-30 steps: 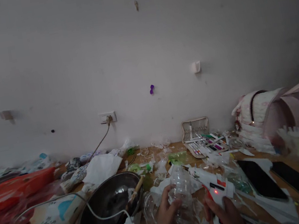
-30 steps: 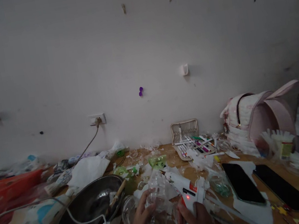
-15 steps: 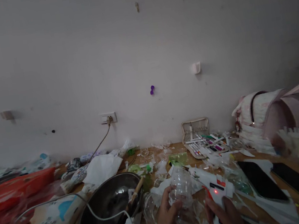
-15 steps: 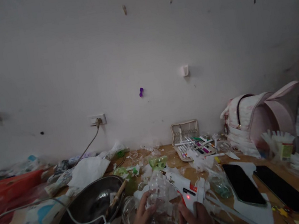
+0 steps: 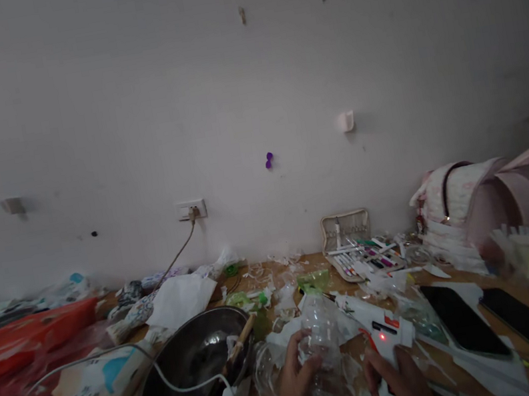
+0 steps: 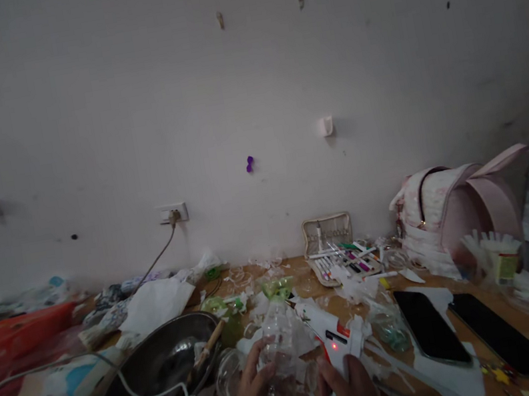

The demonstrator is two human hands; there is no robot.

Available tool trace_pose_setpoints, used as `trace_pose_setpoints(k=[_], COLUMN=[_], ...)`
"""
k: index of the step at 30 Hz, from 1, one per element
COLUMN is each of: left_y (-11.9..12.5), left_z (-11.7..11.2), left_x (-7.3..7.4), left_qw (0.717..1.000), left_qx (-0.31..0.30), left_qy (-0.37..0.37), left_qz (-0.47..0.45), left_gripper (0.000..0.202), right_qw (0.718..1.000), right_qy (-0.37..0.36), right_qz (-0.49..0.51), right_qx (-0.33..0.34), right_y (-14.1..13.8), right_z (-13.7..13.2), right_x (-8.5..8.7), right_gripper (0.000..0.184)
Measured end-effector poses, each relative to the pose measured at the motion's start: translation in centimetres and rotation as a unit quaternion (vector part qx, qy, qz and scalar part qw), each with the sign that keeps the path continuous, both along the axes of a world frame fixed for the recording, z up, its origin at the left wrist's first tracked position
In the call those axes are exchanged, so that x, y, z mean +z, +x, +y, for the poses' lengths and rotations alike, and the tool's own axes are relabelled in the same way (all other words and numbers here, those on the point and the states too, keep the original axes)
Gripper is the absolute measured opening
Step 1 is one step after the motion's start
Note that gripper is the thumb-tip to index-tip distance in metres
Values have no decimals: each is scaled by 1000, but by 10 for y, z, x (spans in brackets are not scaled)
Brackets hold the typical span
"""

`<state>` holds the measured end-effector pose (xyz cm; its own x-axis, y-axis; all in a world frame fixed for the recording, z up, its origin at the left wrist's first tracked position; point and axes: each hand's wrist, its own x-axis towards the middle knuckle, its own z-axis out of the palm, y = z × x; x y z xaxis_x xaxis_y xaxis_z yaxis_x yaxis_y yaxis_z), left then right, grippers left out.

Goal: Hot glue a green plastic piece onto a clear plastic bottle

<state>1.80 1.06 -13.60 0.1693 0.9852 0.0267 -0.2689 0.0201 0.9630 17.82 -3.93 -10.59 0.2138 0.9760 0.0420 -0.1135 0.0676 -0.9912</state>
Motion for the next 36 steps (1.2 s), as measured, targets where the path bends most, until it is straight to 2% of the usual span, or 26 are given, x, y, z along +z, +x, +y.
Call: trace_pose_setpoints(k=[9, 14, 18, 21, 26, 31, 36], left_y=[0, -2, -2, -2, -5, -4, -2], left_z=[3, -4, -12, -9, 0, -3, -3], left_x=[-6, 5, 12, 8, -2, 1, 1], left_qw=[1000, 1000, 1000, 1000, 999, 1000, 1000], left_qx=[1, -10, -3, 2, -24, -8, -29], left_qy=[10, -13, 1, 8, 5, 0, -4], left_qz=[-18, -3, 9, 8, 22, 10, -8], left_gripper=[60, 56, 51, 52, 60, 55, 60], right_qw=[999, 1000, 1000, 1000, 1000, 1000, 999], right_qy=[17, 15, 12, 18, 5, 20, 8], right_qz=[30, 11, 18, 20, 1, -12, -11], right_qx=[-9, -22, -8, 0, 0, -15, -34], right_y=[2, 2, 2, 1, 1, 2, 1], right_z=[4, 5, 5, 4, 3, 4, 2], right_x=[-8, -10, -8, -4, -1, -4, -2], right_gripper=[53, 52, 54, 55, 56, 56, 52])
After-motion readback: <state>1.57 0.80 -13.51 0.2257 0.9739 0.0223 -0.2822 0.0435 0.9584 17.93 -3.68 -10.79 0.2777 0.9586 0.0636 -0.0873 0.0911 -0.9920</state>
